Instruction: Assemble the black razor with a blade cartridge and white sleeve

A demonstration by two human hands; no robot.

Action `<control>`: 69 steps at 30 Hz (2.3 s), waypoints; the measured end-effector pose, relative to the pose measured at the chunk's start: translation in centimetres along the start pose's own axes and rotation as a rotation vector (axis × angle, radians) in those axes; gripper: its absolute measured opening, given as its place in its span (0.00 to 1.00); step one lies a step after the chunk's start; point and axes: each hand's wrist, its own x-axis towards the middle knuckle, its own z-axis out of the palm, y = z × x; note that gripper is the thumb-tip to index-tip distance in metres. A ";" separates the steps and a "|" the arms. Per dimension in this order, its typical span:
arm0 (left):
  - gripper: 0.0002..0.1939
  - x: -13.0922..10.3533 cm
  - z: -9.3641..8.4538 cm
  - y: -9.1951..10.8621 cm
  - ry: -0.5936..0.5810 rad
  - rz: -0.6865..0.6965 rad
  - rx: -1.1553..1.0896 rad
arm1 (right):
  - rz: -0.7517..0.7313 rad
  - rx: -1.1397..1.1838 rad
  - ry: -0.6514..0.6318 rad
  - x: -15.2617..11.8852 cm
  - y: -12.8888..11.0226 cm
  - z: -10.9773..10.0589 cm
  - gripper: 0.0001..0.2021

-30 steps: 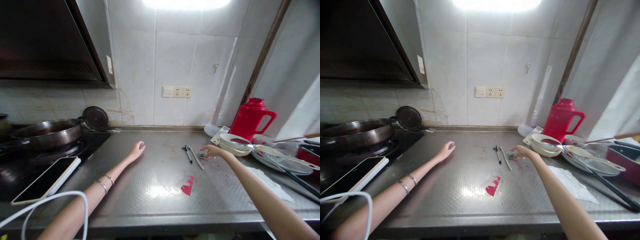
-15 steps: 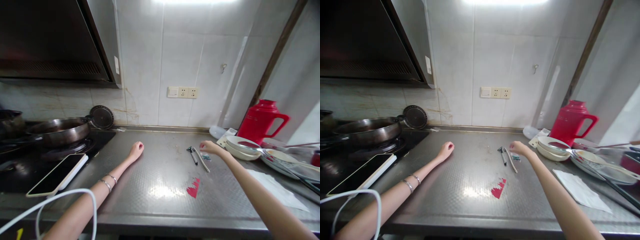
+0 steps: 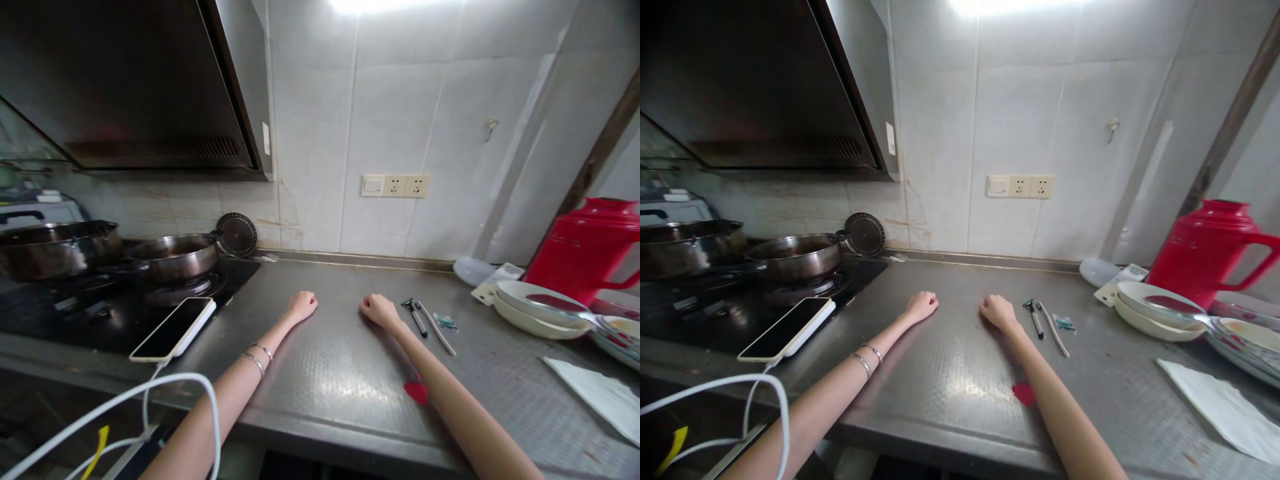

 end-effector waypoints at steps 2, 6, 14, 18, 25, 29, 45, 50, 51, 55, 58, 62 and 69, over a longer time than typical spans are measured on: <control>0.13 -0.2 -0.2 0.2 -0.011 0.006 0.014 | 0.003 -0.007 0.011 -0.3 -0.5 0.8 0.16; 0.14 -0.4 -0.5 0.4 -0.019 0.005 0.033 | 0.010 -0.015 0.017 -0.6 -0.7 1.5 0.18; 0.14 -0.5 -0.4 0.2 -0.013 0.029 0.031 | 0.014 -0.003 0.019 -0.8 -0.5 1.4 0.18; 0.14 -0.5 -0.4 0.0 -0.012 0.033 0.022 | 0.022 0.025 0.021 -0.9 -0.5 1.4 0.18; 0.14 -0.4 -0.4 0.0 -0.010 0.014 0.010 | 0.025 0.166 0.008 -0.3 0.0 1.4 0.17; 0.13 -0.5 -0.5 0.1 -0.010 0.012 0.007 | 0.002 0.282 -0.061 0.6 2.0 -0.3 0.21; 0.14 -0.7 -0.8 0.4 -0.005 -0.006 0.008 | 0.310 0.098 -0.379 -3.2 11.0 -5.6 0.14; 0.14 -0.6 -0.8 0.4 -0.005 -0.003 0.004 | 0.313 0.106 -0.459 -3.2 10.3 -5.6 0.10; 0.14 -0.6 -0.7 0.4 -0.005 -0.002 0.002 | 0.309 0.106 -0.468 -3.1 10.3 -5.5 0.10; 0.14 -0.7 -0.7 0.3 -0.003 -0.007 -0.013 | 0.292 0.101 -0.487 -3.1 10.1 -4.9 0.10; 0.14 -0.7 -0.7 0.4 0.005 -0.020 -0.027 | 0.284 0.113 -0.468 -2.9 10.0 -4.9 0.11; 0.13 -0.2 -0.6 0.7 0.032 -0.103 -0.058 | 0.212 0.153 -0.370 -2.3 8.7 -5.7 0.15; 0.17 2.0 -1.5 4.5 0.095 -0.217 -0.263 | 0.013 0.060 -0.044 -2.0 1.3 -6.4 0.15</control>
